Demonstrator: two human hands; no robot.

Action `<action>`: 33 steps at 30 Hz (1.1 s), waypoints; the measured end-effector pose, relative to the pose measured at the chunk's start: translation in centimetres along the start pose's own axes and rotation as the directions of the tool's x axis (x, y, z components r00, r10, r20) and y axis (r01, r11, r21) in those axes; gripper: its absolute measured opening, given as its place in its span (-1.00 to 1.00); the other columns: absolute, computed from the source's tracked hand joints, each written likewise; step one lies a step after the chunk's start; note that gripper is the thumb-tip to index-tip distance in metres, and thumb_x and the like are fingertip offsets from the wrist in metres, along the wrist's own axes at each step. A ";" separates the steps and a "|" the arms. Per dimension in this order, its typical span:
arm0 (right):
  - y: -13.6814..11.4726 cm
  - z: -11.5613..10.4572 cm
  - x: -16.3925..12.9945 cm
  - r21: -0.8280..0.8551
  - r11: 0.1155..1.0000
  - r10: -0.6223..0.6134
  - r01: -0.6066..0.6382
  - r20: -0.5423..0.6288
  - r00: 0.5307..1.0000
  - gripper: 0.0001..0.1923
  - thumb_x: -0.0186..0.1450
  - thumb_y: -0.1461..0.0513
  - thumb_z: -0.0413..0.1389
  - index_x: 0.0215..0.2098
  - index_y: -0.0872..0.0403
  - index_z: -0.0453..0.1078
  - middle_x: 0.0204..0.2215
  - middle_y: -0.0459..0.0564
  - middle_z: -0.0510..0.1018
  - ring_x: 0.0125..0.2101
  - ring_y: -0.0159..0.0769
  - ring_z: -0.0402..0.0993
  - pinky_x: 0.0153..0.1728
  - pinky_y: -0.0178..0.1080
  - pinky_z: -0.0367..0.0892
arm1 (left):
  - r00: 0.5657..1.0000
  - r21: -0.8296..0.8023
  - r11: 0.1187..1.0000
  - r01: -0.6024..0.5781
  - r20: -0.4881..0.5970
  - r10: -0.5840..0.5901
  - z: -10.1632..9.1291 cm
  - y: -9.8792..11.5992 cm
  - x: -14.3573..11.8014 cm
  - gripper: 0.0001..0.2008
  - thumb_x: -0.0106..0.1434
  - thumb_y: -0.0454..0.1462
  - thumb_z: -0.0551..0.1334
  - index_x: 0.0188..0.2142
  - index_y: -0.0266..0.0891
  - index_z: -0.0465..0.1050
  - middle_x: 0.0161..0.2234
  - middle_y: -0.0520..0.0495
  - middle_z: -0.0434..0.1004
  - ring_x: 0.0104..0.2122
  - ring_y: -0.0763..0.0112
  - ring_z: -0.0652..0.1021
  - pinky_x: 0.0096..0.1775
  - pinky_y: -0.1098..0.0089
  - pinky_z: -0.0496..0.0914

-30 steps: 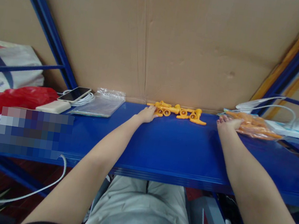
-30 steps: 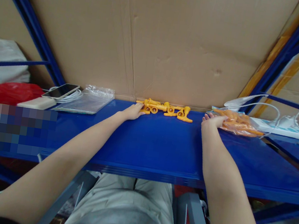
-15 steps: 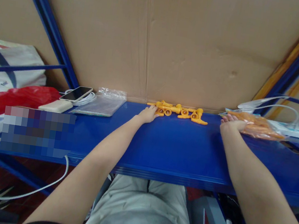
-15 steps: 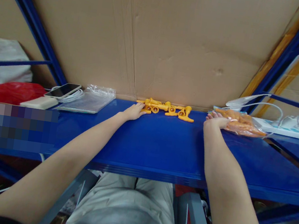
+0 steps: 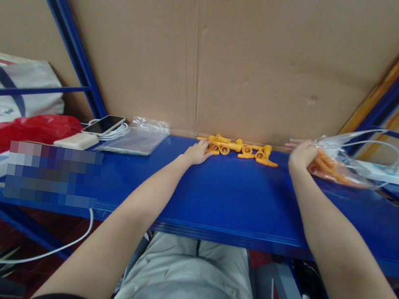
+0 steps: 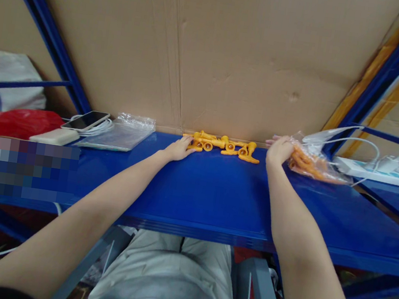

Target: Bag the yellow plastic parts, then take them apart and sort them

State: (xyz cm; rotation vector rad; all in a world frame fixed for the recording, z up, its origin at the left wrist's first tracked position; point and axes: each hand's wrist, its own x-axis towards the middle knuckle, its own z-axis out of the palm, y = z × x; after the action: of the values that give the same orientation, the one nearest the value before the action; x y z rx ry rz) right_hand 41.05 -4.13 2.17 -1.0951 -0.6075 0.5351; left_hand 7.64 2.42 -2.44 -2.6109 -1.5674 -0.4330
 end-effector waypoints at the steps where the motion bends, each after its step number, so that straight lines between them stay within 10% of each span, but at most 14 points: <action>1: 0.1 0.8 -0.6 -0.113 0.991 -0.071 0.068 -0.020 0.997 -0.54 0.49 0.20 -0.26 -0.28 0.06 0.45 -0.62 -0.04 0.49 -0.39 -0.24 0.61 -0.29 -0.18 0.55 | 0.999 0.004 0.999 0.039 0.000 -0.039 -0.3 0.2 -0.3 -0.38 0.45 0.02 0.05 0.37 -0.21 0.11 0.44 -0.35 0.06 0.29 -0.09 0.37 0.18 0.04 0.35; 7: -0.6 4.1 -4.8 -0.286 0.922 -0.198 0.262 0.235 0.952 -0.57 0.43 0.26 -0.12 -0.54 0.05 0.39 -0.66 -0.04 0.50 -0.44 -0.29 0.60 -0.16 -0.21 0.53 | 0.993 0.019 0.993 0.113 -0.039 -0.112 -1.4 1.2 -1.3 -0.32 0.41 0.07 0.08 0.39 -0.20 0.10 0.38 -0.35 0.21 0.25 -0.16 0.40 0.16 -0.08 0.36; 19: -3.1 5.6 -10.3 -0.111 0.984 -0.017 0.137 0.716 0.698 -0.71 0.31 0.17 0.03 -0.51 0.04 0.48 -0.77 -0.09 0.44 -0.68 -0.32 0.45 -0.55 -0.30 0.42 | 0.976 -0.012 0.996 -0.089 -0.199 0.085 -2.3 2.3 -1.5 -0.16 0.35 -0.05 0.22 0.48 -0.20 -0.14 0.49 -0.32 -0.13 0.45 -0.03 0.03 0.34 -0.20 0.02; 26: -3.5 5.5 -10.5 -0.083 0.990 -0.031 0.113 0.658 0.753 -0.53 0.35 0.00 -0.06 -0.45 0.07 0.55 -0.82 -0.07 0.35 -0.81 -0.38 0.23 -0.73 -0.33 0.22 | 0.942 0.110 0.960 -0.257 -0.192 0.274 -3.0 2.3 -1.5 -0.48 0.39 -0.23 0.17 0.32 -0.21 0.28 0.37 -0.29 0.26 0.34 0.08 0.32 0.36 -0.10 -0.01; 33: -3.3 5.2 -9.1 -0.086 0.993 -0.015 0.078 0.572 0.820 -0.50 0.36 -0.03 -0.06 -0.43 0.10 0.57 -0.78 -0.02 0.38 -0.75 -0.34 0.32 -0.67 -0.31 0.29 | 0.945 0.126 0.968 -0.219 -0.219 0.242 -4.0 2.8 -1.7 -0.52 0.38 -0.36 0.09 0.26 -0.16 0.41 0.07 -0.21 0.62 0.09 0.18 0.58 0.12 0.20 0.37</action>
State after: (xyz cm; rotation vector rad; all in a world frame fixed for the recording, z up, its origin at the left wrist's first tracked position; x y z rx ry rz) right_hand 31.22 -8.03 5.22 -1.0105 -1.1997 0.8064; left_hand 8.57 -1.15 1.19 -2.5185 -1.1647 -0.5996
